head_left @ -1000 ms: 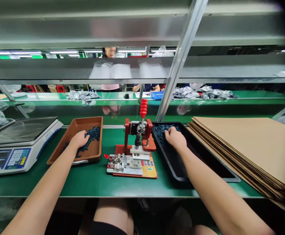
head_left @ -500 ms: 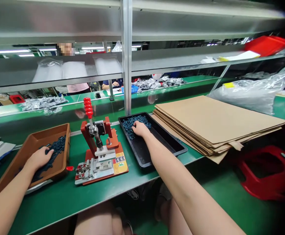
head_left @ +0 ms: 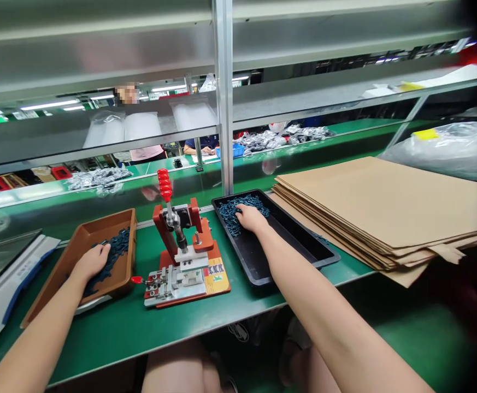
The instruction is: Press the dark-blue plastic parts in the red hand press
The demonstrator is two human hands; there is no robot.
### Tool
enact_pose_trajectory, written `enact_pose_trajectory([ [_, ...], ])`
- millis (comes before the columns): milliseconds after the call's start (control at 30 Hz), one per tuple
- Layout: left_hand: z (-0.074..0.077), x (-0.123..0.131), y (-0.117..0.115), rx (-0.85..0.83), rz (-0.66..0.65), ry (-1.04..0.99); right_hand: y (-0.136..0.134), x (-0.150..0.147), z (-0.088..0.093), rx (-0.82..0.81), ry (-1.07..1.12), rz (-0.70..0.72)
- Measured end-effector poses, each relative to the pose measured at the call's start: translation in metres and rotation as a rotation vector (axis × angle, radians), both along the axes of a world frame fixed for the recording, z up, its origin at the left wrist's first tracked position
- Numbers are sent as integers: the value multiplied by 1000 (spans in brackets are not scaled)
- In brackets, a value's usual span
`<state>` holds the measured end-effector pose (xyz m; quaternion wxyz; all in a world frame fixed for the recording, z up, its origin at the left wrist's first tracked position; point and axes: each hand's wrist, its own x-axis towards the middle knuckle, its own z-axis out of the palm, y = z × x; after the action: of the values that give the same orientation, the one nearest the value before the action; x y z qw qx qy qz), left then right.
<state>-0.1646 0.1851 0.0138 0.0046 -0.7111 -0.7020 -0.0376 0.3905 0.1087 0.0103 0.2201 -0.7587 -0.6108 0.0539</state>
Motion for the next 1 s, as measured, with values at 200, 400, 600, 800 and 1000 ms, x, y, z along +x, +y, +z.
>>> enact_pose_trajectory([
  [200, -2, 0, -3, -31, 13, -50, 1, -3, 0, -65, -28, -29],
  [400, -8, -4, -4, 7, 14, -76, 2, -7, 2, -112, -44, -72],
  [600, -16, -8, 1, 47, 26, -110, 3, -7, 3, -102, -48, -64],
  [800, -16, -7, -4, 83, 22, -137, 0, -10, 7, -90, -48, -86],
  [1000, -17, -6, -9, 141, 19, -166, 10, -5, -2, -14, -90, -113],
])
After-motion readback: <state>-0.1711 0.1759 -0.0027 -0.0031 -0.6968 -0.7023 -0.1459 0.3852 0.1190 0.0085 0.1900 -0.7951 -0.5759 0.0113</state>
